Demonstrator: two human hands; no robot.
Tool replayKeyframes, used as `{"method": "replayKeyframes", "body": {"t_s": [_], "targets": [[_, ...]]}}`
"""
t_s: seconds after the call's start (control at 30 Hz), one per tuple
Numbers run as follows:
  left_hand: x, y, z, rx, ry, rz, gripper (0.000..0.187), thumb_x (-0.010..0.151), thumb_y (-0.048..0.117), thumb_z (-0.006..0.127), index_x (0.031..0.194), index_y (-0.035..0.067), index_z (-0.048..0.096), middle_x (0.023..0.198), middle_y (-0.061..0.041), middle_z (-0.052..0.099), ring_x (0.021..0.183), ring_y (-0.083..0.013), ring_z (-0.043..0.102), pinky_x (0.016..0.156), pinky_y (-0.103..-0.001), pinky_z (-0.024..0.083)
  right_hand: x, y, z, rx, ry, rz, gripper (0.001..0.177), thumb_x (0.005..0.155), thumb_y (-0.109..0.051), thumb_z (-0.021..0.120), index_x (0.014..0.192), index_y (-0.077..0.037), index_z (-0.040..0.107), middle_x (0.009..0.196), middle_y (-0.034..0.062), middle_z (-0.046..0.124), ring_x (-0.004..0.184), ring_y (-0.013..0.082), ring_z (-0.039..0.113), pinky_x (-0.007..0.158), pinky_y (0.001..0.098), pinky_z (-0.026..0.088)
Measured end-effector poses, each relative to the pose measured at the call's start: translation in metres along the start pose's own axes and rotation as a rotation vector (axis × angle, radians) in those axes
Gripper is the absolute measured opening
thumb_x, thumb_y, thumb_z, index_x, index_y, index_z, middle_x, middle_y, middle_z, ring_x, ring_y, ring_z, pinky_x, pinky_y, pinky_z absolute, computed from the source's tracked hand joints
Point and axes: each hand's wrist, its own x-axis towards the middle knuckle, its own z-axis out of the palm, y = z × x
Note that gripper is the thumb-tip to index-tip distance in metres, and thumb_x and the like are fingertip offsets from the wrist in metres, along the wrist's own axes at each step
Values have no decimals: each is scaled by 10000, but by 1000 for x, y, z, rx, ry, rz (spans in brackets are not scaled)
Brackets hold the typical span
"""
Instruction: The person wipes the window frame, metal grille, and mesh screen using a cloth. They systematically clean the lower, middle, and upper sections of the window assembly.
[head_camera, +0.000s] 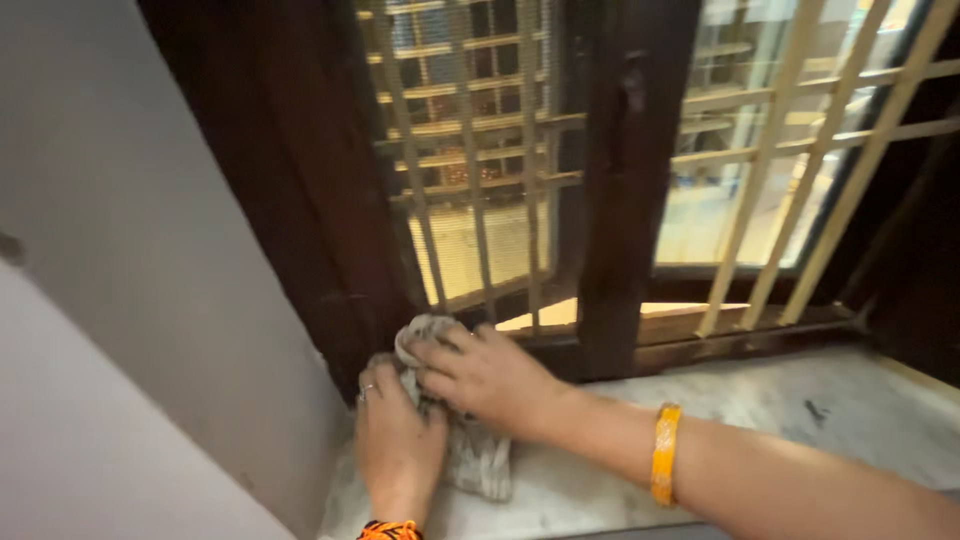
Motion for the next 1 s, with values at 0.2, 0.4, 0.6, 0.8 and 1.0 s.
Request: {"method": "replayKeyframes", "body": {"t_s": [0.2, 0.4, 0.6, 0.8, 1.0], "targets": [[-29, 33, 54, -109, -311, -44, 511, 729, 172, 752, 1171, 36, 534, 1164, -180, 620, 1074, -408, 608, 879, -519, 500, -75, 14, -20, -133, -11, 175, 350, 730, -143, 703, 1075, -83, 694, 1334, 60, 653, 1056, 322, 576, 819, 448, 498], [-15, 96, 53, -212, -293, 214, 450, 739, 96, 689, 1176, 44, 594, 1153, -180, 648, 1064, -399, 622, 870, -516, 513, -83, 21, -90, -113, -615, 701, 540, 698, -117, 703, 1235, -157, 655, 1179, 58, 688, 1035, 327, 600, 830, 441, 525], [33, 103, 27, -166, 207, 588, 598, 729, 15, 672, 1320, 14, 583, 1344, -200, 583, 1212, -421, 554, 972, -531, 465, -68, 38, -107, -362, 272, 415, 473, 765, -46, 696, 1234, -106, 671, 1366, 115, 582, 1152, 349, 574, 916, 462, 523], [14, 81, 53, -237, -123, 586, 550, 624, -16, 678, 1165, 22, 585, 1313, -164, 588, 1206, -412, 536, 1004, -502, 469, -95, 3, -45, -97, 84, 627, 477, 671, -95, 704, 1139, -31, 639, 1289, 205, 521, 1076, 431, 537, 879, 506, 527], [17, 71, 37, 36, -860, 265, 259, 834, 104, 648, 1094, 94, 641, 1236, -88, 650, 1184, -335, 606, 989, -457, 501, -84, 7, -57, 438, -652, 943, 560, 702, -121, 734, 1249, -119, 610, 1266, 164, 570, 1155, 381, 570, 938, 464, 498]]}}
